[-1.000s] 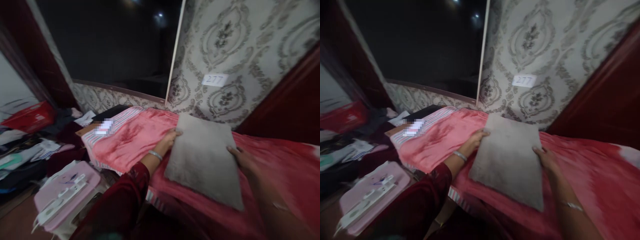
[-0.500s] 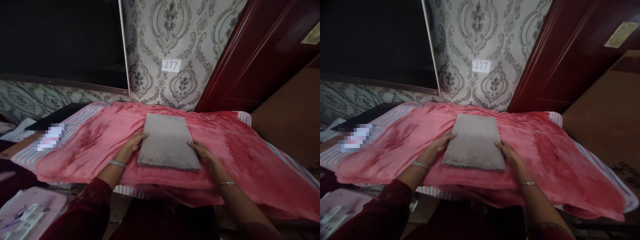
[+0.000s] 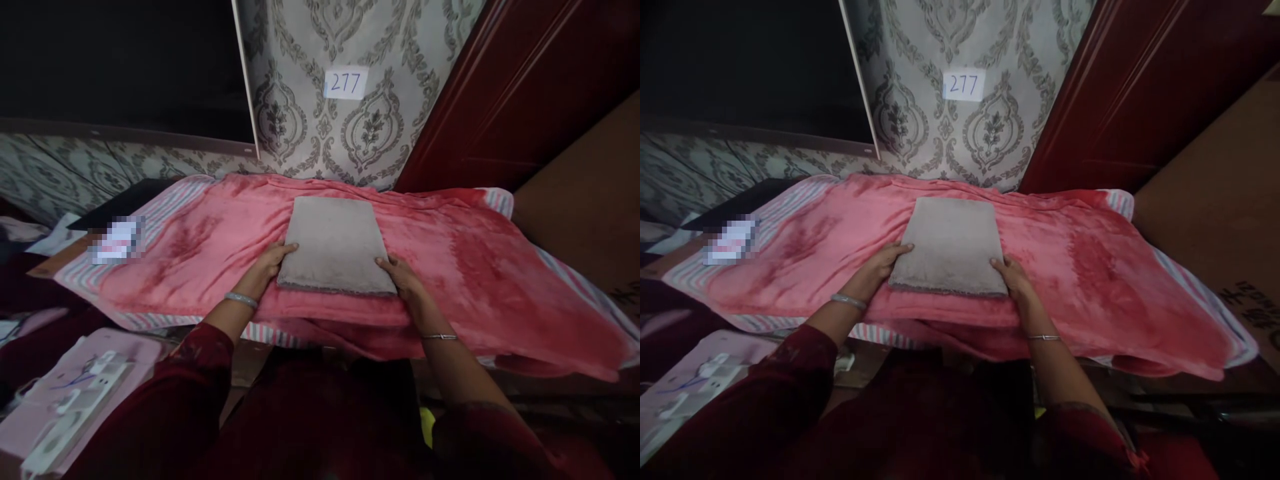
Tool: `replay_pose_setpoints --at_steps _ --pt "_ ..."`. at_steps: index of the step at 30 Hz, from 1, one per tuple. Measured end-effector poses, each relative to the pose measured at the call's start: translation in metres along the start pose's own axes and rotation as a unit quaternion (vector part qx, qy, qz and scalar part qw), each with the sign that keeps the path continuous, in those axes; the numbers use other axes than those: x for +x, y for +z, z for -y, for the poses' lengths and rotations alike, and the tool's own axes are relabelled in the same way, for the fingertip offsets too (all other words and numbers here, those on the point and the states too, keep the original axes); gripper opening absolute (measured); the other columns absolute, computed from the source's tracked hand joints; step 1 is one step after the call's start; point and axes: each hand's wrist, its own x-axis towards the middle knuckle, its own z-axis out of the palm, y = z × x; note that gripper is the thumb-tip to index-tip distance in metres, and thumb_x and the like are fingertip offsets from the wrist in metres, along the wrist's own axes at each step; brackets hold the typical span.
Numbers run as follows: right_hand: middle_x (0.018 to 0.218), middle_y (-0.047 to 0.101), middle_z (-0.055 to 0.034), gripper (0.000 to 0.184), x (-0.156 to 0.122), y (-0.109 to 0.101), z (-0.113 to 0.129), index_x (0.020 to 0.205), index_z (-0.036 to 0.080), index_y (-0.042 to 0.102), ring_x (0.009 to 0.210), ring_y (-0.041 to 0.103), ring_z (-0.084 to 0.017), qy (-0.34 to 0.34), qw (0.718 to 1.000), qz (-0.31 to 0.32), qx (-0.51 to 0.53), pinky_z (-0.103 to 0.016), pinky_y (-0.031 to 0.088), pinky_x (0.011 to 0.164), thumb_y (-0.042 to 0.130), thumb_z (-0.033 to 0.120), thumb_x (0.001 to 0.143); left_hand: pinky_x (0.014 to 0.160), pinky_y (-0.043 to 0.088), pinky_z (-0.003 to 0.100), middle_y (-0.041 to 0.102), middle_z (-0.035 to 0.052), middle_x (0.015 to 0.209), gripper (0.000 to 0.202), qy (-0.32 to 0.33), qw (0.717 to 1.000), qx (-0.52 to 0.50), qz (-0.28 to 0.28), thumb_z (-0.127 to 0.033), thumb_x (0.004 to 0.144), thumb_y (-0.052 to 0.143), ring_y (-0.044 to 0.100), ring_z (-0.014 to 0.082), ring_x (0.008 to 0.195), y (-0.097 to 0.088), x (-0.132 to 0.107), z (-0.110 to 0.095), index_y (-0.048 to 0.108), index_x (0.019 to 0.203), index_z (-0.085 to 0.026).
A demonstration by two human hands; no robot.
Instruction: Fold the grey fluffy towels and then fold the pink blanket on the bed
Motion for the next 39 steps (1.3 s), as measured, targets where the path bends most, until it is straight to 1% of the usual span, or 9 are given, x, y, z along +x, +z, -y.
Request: replay_pose_setpoints --at_steps 2,5,9,12,14,17,25,33,39 --pt "0.103 0.077 -0.0095 0.048 -0.007 -0.001 -0.006 0.115 0.02 0.066 0.088 0.073 -0.027 -0.042 0.999 -0.021 -0.026 -0.041 0.061 0.079 0.072 0.045 0.074 0.078 0.06 0.038 0.076 0.0151 0.103 0.053 0.041 0.999 0.025 0.021 -0.031 0.067 0.082 0.072 0.0275 0.089 -0.002 -0.012 0.005 0.067 0.113 -0.011" --pt "0.126 0.07 -0.0142 0.064 -0.022 -0.001 -0.014 0.134 0.02 0.058 0.111 0.068 -0.03 -0.156 0.975 -0.073 -0.14 -0.05 0.056 0.095 0.069 0.05 0.078 0.1 0.054 0.046 0.064 0.0171 0.135 0.073 0.19 0.97 0.15 -0.009 -0.043 0.071 0.081 0.062 0.0336 0.123 -0.004 -0.035 0.016 0.057 0.134 -0.015" --pt "0.151 0.051 -0.0169 0.058 -0.046 0.008 -0.019 0.129 0.021 0.067 0.138 0.047 -0.039 -0.329 0.863 -0.094 -0.372 -0.062 0.038 0.113 0.075 0.047 0.077 0.123 0.026 0.059 0.04 0.0147 0.161 0.075 0.352 0.818 0.454 -0.022 -0.042 0.073 0.082 0.03 0.0376 0.151 -0.007 -0.065 0.027 0.056 0.14 -0.021" --pt "0.148 0.055 -0.0137 0.045 -0.058 0.018 -0.016 0.129 0.024 0.069 0.136 0.049 -0.036 -0.403 0.789 -0.031 -0.463 -0.062 0.039 0.113 0.069 0.037 0.086 0.121 0.028 0.061 0.049 0.0131 0.155 0.049 0.385 0.715 0.583 0.037 -0.032 0.087 0.07 0.035 0.0349 0.149 -0.008 -0.073 0.028 0.062 0.134 -0.022" --pt "0.14 0.062 -0.0135 0.042 -0.06 0.023 -0.014 0.131 0.023 0.068 0.13 0.056 -0.033 -0.425 0.767 -0.004 -0.481 -0.059 0.044 0.11 0.063 0.031 0.091 0.117 0.035 0.058 0.058 0.0115 0.147 0.039 0.405 0.673 0.616 0.06 -0.025 0.092 0.062 0.045 0.0305 0.143 -0.008 -0.072 0.027 0.064 0.131 -0.023" --pt "0.131 0.068 -0.0132 0.036 -0.059 0.024 -0.013 0.127 0.021 0.07 0.122 0.062 -0.029 -0.439 0.762 -0.004 -0.477 -0.054 0.049 0.107 0.05 0.025 0.098 0.112 0.043 0.053 0.067 0.0105 0.135 0.03 0.445 0.641 0.622 0.061 -0.022 0.097 0.053 0.058 0.0255 0.131 -0.007 -0.067 0.026 0.067 0.123 -0.023" --pt "0.133 0.067 -0.0126 0.038 -0.067 0.032 -0.011 0.132 0.021 0.066 0.125 0.06 -0.03 -0.451 0.755 -0.013 -0.476 -0.054 0.049 0.108 0.055 0.03 0.097 0.085 0.057 0.039 0.077 0.0101 0.099 0.029 0.485 0.65 0.585 -0.022 -0.028 0.102 0.043 0.071 0.0227 0.092 0.004 -0.059 0.026 0.07 0.104 -0.019" --pt "0.109 0.076 -0.01 0.038 -0.061 0.035 -0.008 0.12 0.021 0.069 0.097 0.072 -0.023 -0.419 0.805 -0.068 -0.415 -0.039 0.059 0.087 0.036 0.022 0.1 0.095 0.054 0.043 0.075 0.0098 0.106 0.027 0.486 0.673 0.558 -0.02 -0.024 0.1 0.043 0.069 0.0234 0.101 0.003 -0.062 0.031 0.068 0.107 -0.02" --pt "0.106 0.077 -0.0071 0.036 -0.059 0.033 -0.002 0.11 0.025 0.074 0.095 0.072 -0.024 -0.372 0.856 -0.066 -0.352 -0.039 0.059 0.086 0.041 0.033 0.097 0.094 0.055 0.042 0.076 0.0087 0.105 0.027 0.437 0.739 0.513 -0.027 -0.03 0.099 0.046 0.07 0.0237 0.101 0.001 -0.062 0.029 0.07 0.106 -0.021"
